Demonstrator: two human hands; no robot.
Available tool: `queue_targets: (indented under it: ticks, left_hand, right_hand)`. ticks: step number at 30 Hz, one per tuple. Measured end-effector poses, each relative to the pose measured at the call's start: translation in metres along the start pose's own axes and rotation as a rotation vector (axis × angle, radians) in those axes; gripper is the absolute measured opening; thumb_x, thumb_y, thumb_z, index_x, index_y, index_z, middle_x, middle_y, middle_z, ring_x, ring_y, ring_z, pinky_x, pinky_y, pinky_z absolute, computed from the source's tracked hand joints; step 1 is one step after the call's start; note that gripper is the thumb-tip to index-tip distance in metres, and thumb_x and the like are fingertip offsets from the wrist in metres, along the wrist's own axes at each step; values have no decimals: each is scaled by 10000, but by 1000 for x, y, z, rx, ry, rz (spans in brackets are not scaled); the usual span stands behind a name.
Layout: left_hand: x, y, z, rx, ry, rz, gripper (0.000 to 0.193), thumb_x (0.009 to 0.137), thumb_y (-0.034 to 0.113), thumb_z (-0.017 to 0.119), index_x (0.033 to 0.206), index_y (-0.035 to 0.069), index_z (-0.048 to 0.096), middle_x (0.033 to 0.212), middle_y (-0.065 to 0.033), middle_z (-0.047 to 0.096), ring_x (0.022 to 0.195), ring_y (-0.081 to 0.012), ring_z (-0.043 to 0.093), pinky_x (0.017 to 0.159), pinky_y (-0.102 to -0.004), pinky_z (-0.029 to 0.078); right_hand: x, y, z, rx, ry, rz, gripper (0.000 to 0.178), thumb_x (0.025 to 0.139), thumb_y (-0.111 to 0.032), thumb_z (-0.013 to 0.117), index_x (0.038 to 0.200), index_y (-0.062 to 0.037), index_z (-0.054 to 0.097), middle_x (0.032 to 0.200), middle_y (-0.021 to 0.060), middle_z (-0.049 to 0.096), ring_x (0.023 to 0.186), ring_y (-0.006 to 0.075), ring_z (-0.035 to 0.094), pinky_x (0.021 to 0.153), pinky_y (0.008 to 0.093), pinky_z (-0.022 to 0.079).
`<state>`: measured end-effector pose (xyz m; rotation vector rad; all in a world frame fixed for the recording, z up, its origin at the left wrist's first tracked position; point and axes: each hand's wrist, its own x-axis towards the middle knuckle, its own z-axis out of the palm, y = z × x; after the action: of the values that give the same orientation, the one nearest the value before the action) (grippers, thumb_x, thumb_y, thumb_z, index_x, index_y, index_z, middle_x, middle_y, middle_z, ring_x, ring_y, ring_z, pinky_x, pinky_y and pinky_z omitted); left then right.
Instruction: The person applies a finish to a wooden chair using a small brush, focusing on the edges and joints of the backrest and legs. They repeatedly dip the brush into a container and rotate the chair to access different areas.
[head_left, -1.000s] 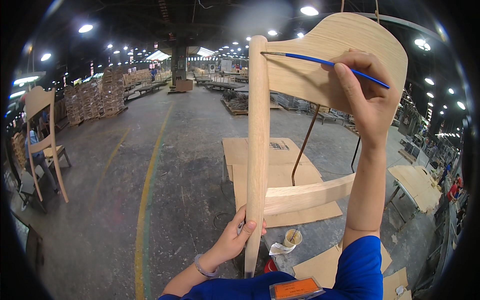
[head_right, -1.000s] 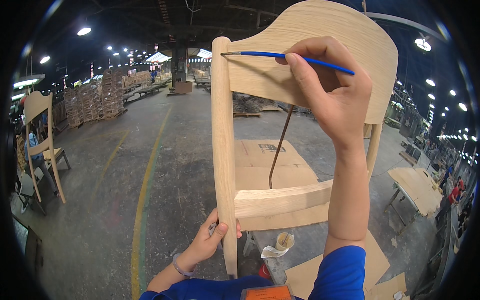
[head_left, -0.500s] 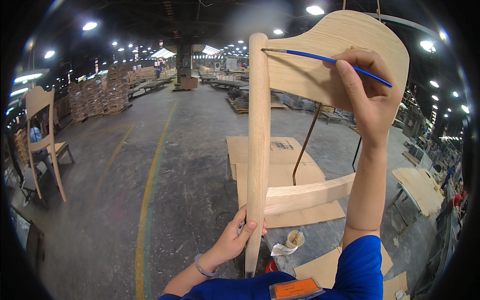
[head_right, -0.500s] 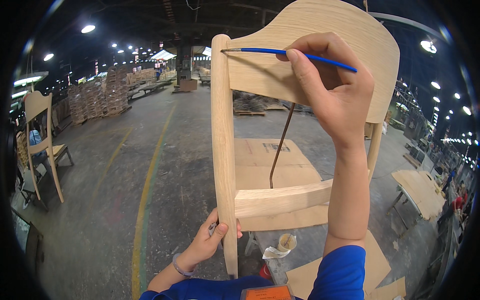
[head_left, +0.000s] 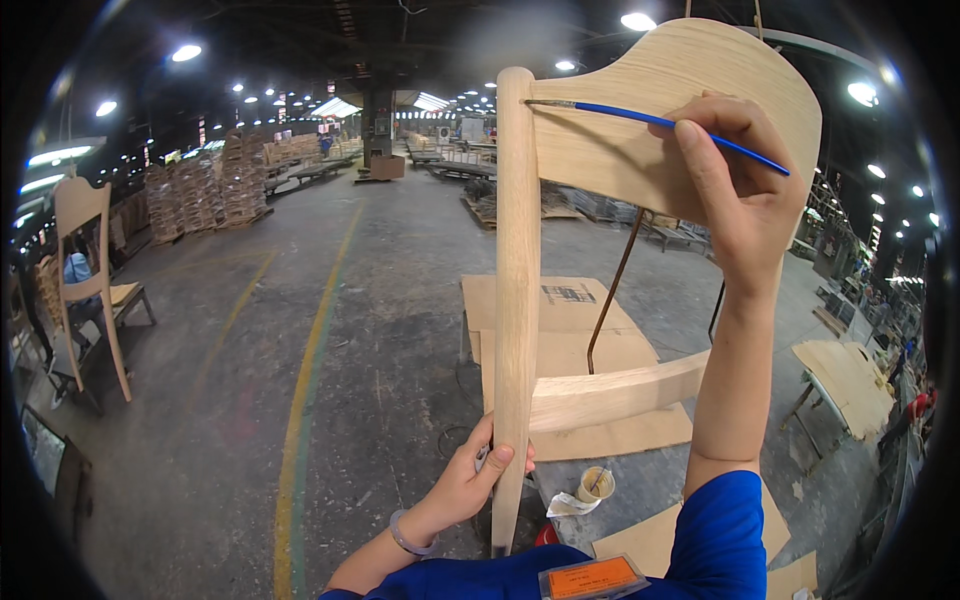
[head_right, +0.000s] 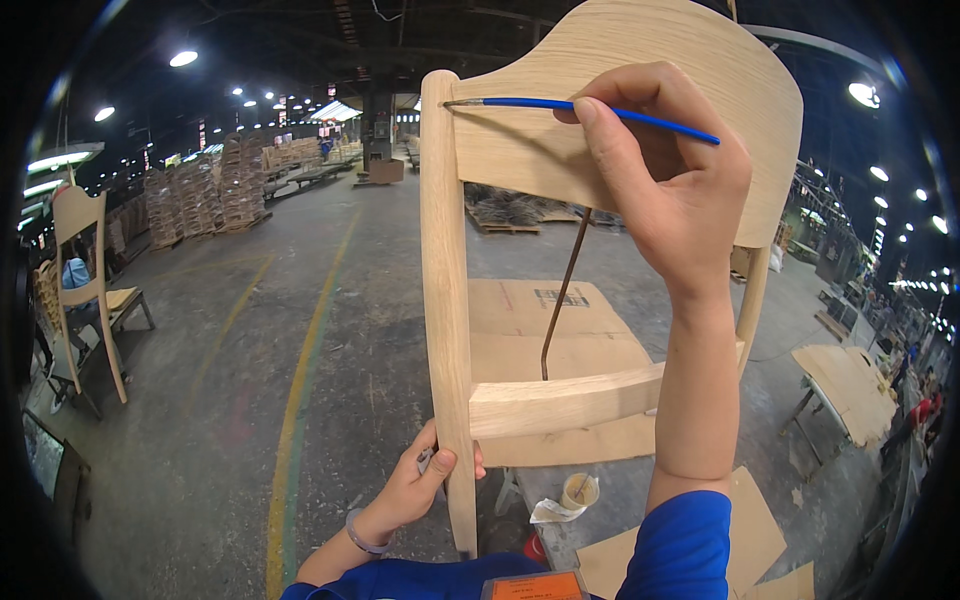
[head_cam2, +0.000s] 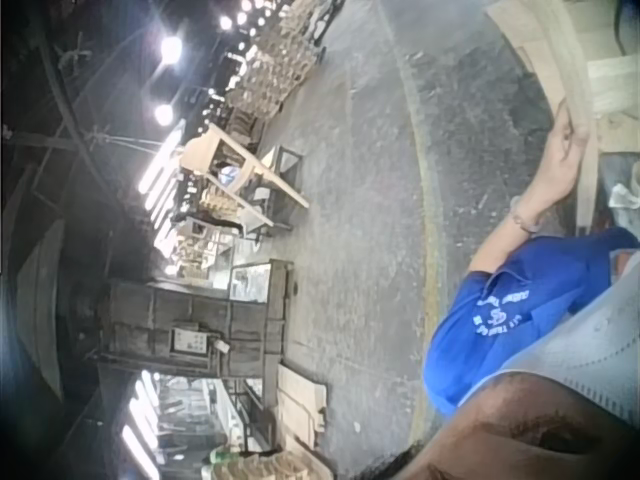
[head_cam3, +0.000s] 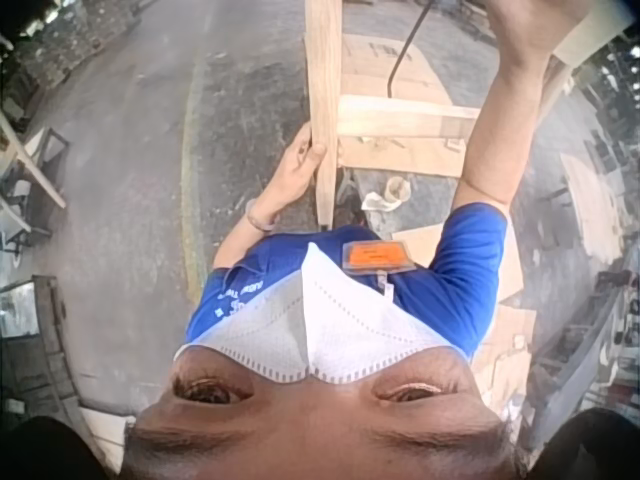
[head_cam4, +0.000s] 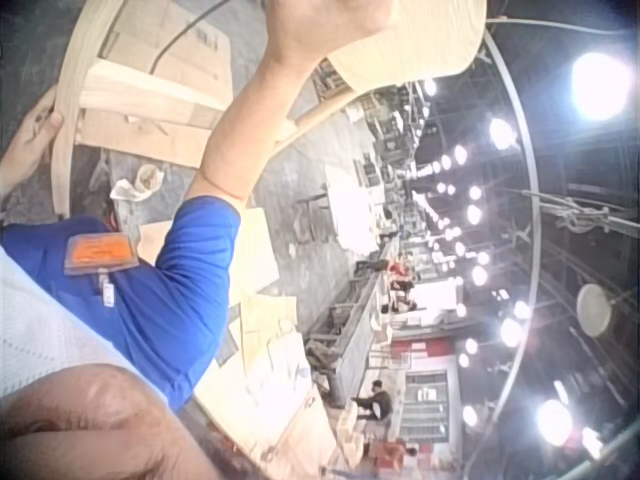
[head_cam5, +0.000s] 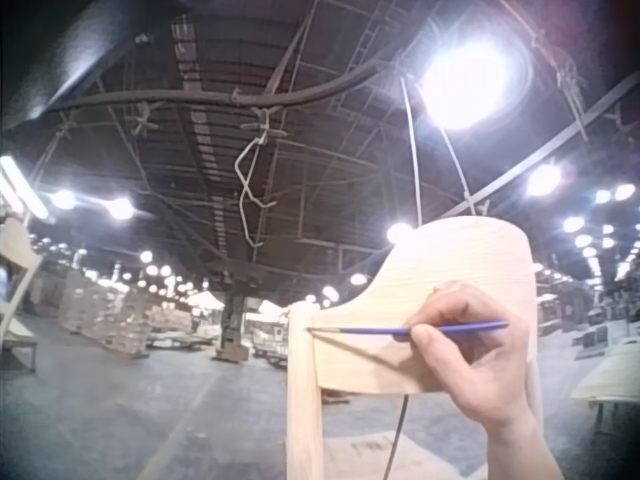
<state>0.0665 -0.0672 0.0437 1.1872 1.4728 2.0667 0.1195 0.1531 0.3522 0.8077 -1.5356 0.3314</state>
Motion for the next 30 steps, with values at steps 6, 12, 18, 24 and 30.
queue_targets:
  ticks: [6, 12, 18, 24, 30]
  left_hand:
    - [1, 2, -1, 9, -1, 11, 604, 1163, 439, 471, 1555, -15, 403, 1164, -118, 700, 1089, -194, 727, 993, -377, 595]
    - [3, 1, -5, 19, 5, 17, 591, 1165, 432, 466, 1548, -15, 406, 1162, -120, 702, 1088, -195, 729, 992, -379, 595]
    - [5, 1, -9, 25, 13, 30, 571, 1165, 426, 471, 1532, -9, 421, 1161, -121, 704, 1087, -200, 729, 997, -387, 593]
    - [6, 0, -8, 33, 34, 19, 570, 1163, 432, 473, 1525, -6, 430, 1161, -124, 705, 1097, -204, 731, 1004, -387, 596]
    - [7, 1, -10, 31, 51, -6, 590, 1156, 453, 479, 1523, -7, 433, 1162, -128, 708, 1101, -206, 735, 1005, -383, 599]
  right_hand:
    - [-1, 2, 2, -10, 4, 11, 67, 996, -20, 747, 1011, 45, 739, 945, 89, 774, 910, 162, 772, 808, 268, 601]
    - [0, 9, 7, 6, -3, -22, 59, 991, -14, 747, 1011, 41, 741, 941, 87, 773, 905, 158, 767, 802, 263, 596]
    - [0, 12, 14, -15, -12, -24, 54, 991, -15, 747, 1008, 36, 741, 947, 80, 770, 903, 157, 767, 797, 261, 590]
    - [-1, 16, 13, 33, -17, -6, 59, 993, -9, 740, 1018, 44, 734, 958, 82, 767, 918, 153, 764, 805, 262, 589]
    - [-4, 19, 20, 90, 25, 2, 61, 995, -6, 738, 1023, 48, 728, 954, 83, 765, 918, 147, 757, 811, 262, 589]
